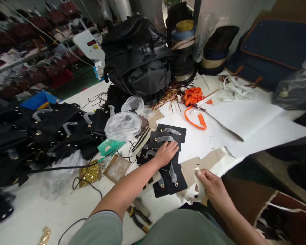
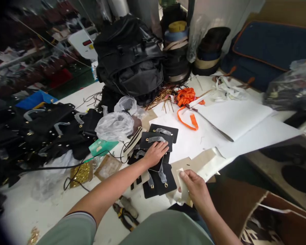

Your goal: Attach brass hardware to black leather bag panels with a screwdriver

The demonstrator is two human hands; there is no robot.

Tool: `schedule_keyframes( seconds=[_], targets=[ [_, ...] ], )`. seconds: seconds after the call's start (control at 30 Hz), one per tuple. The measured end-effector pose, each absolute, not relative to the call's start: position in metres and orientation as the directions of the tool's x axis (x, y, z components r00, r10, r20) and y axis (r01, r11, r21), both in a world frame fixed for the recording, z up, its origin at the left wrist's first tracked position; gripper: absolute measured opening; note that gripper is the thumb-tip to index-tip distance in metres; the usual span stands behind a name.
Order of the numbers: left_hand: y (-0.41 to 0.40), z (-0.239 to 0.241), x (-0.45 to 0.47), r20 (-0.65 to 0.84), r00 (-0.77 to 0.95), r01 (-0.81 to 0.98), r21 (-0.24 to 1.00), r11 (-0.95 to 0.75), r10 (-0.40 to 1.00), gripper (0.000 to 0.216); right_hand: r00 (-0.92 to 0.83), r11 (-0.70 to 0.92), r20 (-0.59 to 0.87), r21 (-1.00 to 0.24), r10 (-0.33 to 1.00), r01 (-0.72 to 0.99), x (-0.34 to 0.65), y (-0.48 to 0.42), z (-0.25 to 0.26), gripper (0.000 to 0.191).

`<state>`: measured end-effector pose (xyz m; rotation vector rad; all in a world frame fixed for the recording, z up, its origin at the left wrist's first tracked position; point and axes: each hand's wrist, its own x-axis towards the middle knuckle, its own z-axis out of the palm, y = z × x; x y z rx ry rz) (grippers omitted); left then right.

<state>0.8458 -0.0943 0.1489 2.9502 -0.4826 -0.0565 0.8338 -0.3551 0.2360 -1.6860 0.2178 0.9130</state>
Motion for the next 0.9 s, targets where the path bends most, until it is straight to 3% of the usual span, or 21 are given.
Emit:
schedule_keyframes(
  seconds=[0.13, 0.3, 0.43, 0.63, 0.9],
  targets=[
    [-0.105, 0.138, 0.875, -0.069, 0.924, -0.37, 0.1, -0.924, -0.377, 0.048, 0.698, -0.295, -0.67, -0.74, 0.252, -0.604, 0.831, -0.36, 0.24, 0.048],
    [-0.111, 0.132, 0.907, -0.158, 0.96, -0.224, 0.049, -0.973, -0.229, 0.041, 0.741, -0.179, -0.624, -0.782, 0.249, -0.597, 0.826, -0.37, 0.245, 0.048],
    [-0.106, 0.147, 0.913, -0.191, 0.968, -0.151, 0.087, -0.985, -0.165, 0.029, 0.762, -0.106, -0.589, -0.804, 0.267, -0.584, 0.819, -0.378, 0.246, 0.047],
    [-0.086, 0.206, 0.903, -0.098, 0.993, -0.036, 0.286, -0.958, -0.067, 0.031, 0.831, -0.105, -0.481, -0.876, 0.279, -0.472, 0.817, -0.381, 0.256, 0.046],
    [-0.106, 0.292, 0.836, -0.033, 0.994, 0.099, 0.708, -0.699, 0.108, 0.039, 0.803, -0.054, -0.317, -0.94, 0.505, -0.337, 0.837, -0.368, 0.303, 0.04]
  ],
)
